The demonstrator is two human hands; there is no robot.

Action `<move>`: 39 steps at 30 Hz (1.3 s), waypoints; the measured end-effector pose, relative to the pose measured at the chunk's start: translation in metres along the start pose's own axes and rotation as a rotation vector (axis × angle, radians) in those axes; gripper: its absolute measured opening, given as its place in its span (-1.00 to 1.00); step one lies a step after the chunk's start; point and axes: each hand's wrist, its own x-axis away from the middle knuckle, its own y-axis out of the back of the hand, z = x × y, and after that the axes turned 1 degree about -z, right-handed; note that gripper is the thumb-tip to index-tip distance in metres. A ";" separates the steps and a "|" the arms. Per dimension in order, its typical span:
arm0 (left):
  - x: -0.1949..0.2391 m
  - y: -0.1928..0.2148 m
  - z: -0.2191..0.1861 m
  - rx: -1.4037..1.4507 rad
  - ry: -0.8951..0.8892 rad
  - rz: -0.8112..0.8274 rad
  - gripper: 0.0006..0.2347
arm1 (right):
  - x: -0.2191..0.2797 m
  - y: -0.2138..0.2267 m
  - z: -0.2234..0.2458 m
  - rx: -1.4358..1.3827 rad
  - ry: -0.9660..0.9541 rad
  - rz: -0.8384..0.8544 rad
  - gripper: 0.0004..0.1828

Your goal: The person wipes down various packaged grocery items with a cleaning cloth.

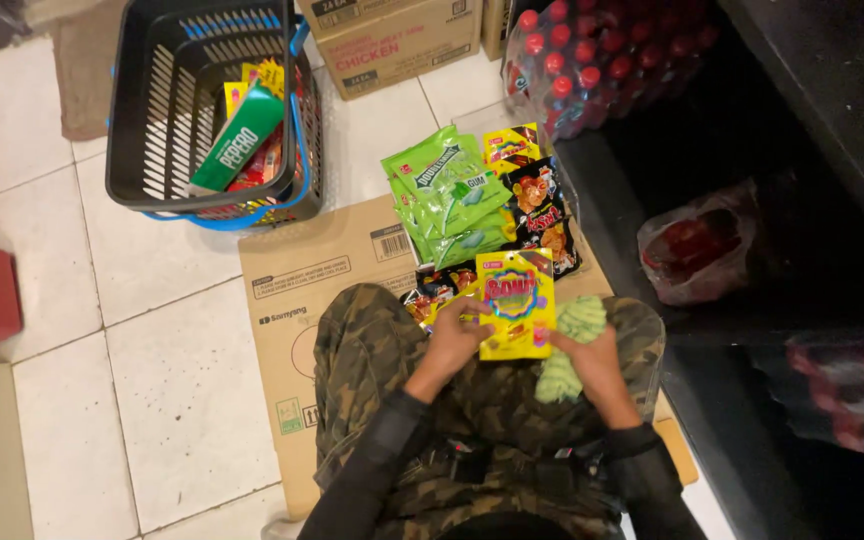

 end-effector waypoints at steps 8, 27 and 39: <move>-0.111 -0.036 0.039 -0.324 -0.314 -0.056 -0.55 | -0.139 0.051 -0.015 0.374 0.328 -0.152 -0.64; -0.027 0.026 0.180 -0.358 0.325 -0.148 -0.66 | -0.065 -0.037 -0.079 -0.230 -0.347 0.069 -0.74; 0.007 0.030 0.090 -0.365 0.141 -0.196 -0.60 | -0.034 -0.042 -0.061 -0.146 -0.392 0.112 -0.78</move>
